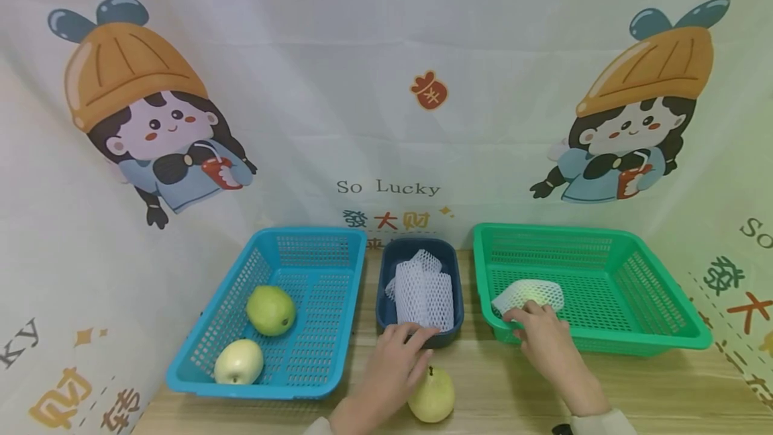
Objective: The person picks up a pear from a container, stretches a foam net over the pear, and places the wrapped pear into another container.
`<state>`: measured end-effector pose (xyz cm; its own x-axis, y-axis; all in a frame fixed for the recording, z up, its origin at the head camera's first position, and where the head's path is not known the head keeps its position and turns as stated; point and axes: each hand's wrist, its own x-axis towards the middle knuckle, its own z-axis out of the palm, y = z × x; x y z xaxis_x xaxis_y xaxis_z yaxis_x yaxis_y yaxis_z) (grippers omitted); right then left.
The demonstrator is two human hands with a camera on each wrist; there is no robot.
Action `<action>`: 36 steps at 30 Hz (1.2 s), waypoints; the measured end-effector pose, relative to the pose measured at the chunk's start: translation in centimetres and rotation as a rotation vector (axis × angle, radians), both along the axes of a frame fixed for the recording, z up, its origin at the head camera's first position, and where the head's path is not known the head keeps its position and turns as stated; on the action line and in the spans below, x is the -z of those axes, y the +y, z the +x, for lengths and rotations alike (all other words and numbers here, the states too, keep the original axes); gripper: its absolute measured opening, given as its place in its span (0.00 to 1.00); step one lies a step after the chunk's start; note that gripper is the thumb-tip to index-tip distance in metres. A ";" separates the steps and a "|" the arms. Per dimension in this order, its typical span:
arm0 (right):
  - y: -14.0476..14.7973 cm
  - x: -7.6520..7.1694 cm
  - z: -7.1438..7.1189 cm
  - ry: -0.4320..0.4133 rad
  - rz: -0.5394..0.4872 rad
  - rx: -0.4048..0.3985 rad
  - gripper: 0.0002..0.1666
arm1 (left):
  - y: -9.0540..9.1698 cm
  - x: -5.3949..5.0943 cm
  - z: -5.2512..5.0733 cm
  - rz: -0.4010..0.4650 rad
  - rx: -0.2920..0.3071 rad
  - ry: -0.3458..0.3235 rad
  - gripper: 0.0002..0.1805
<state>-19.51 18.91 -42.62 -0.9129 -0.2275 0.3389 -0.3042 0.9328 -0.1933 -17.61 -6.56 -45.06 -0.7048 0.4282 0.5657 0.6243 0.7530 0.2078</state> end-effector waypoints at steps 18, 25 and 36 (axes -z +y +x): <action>0.1 -0.3 0.0 -0.023 -0.014 0.002 0.18 | -1.3 4.0 -4.3 -0.050 -0.148 0.074 0.09; 0.0 -0.5 -0.2 -0.082 -0.018 0.007 0.17 | -1.5 4.4 -5.1 -0.080 -0.131 0.141 0.08; -1.1 -2.3 -0.8 -0.226 -0.031 0.031 0.18 | -1.2 4.3 -5.4 -0.130 -0.142 0.086 0.12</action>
<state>-20.35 17.80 -40.27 -0.9729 -0.1905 0.1315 -0.2209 0.9337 -0.2819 -22.97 -7.78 -49.35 -0.7151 0.4007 0.5727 0.5208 0.8519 0.0543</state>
